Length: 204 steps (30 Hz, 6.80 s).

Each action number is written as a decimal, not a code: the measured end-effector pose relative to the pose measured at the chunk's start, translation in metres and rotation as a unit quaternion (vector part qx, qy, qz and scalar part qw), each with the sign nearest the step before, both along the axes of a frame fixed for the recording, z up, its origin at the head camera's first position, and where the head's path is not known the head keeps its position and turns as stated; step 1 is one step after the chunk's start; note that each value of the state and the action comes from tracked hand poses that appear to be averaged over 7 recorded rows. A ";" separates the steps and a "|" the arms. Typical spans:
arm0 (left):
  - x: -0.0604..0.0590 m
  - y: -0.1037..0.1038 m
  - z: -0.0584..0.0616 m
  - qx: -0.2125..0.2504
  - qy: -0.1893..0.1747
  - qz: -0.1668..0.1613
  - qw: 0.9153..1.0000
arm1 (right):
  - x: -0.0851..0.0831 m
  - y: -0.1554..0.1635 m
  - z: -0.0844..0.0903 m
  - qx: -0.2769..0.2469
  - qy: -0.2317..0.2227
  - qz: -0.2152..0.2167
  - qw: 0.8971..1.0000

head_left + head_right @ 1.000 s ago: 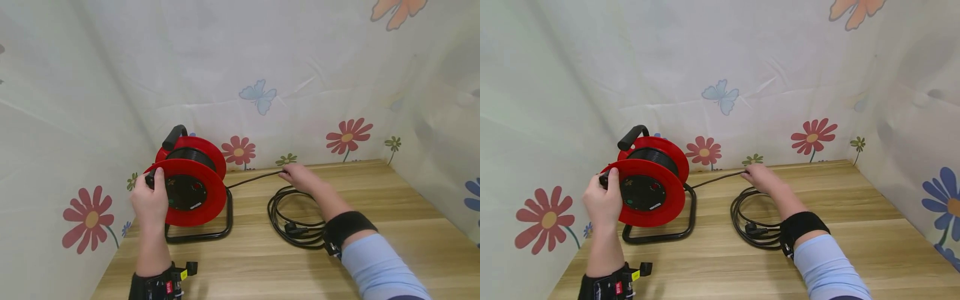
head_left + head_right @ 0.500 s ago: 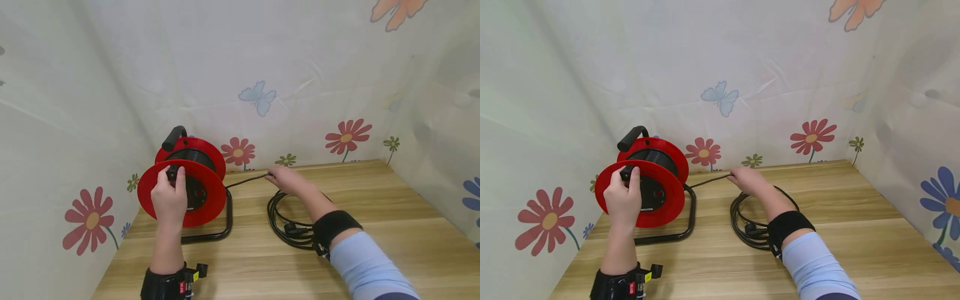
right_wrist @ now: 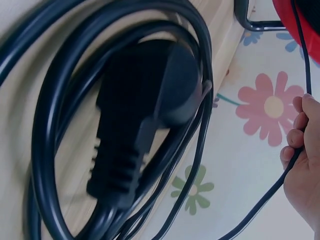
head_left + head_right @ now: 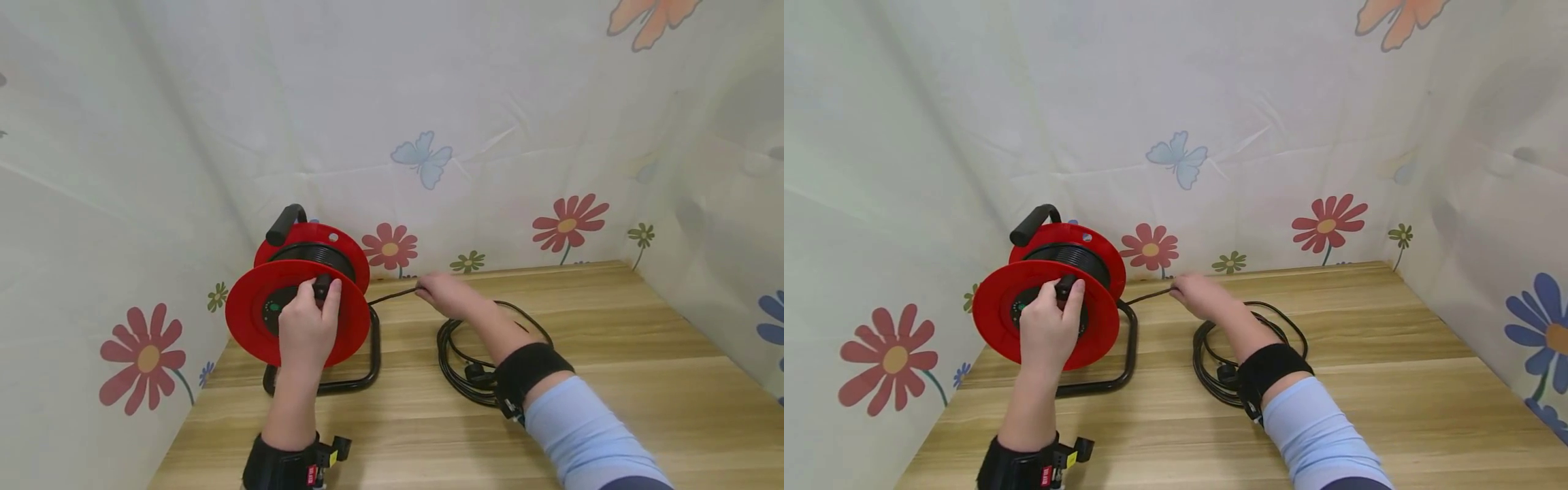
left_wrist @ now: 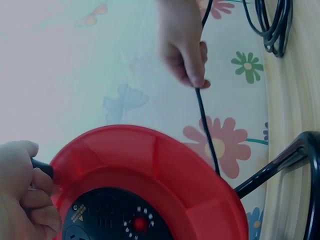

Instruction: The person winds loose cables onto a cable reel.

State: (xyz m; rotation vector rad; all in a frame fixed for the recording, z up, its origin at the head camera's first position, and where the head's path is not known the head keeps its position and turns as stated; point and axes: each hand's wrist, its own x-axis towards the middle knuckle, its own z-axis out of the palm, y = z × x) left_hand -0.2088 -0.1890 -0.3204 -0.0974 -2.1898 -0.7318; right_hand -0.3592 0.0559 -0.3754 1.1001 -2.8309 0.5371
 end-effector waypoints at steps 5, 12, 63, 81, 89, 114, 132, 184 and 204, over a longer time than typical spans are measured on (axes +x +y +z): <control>-0.001 0.006 -0.004 -0.025 -0.041 0.000 0.999 | 0.002 -0.011 -0.002 0.008 0.006 0.010 1.000; 0.001 0.011 -0.006 -0.051 -0.102 -0.010 0.993 | 0.010 -0.028 0.004 0.021 0.020 0.026 0.999; 0.001 0.025 -0.014 -0.070 -0.302 0.010 0.951 | -0.001 0.058 0.009 -0.036 -0.052 -0.053 0.997; 0.002 0.024 -0.016 -0.071 -0.319 0.007 0.945 | 0.003 0.147 0.003 -0.084 -0.163 -0.134 0.974; 0.001 0.025 -0.015 -0.067 -0.327 0.005 0.943 | 0.000 0.144 -0.002 -0.093 -0.093 -0.159 0.978; 0.001 0.019 -0.028 -0.100 -0.419 -0.012 0.902 | 0.007 0.127 -0.007 -0.083 -0.072 -0.129 0.985; -0.003 -0.004 -0.049 -0.089 -0.489 -0.077 0.864 | 0.009 0.093 0.003 -0.064 -0.065 -0.096 0.991; 0.016 -0.123 -0.057 0.061 -0.551 -0.047 0.831 | 0.011 -0.032 0.013 -0.015 -0.042 -0.017 0.999; 0.026 -0.148 -0.045 0.083 -0.491 -0.032 0.867 | 0.019 -0.064 0.014 -0.001 -0.044 0.004 0.999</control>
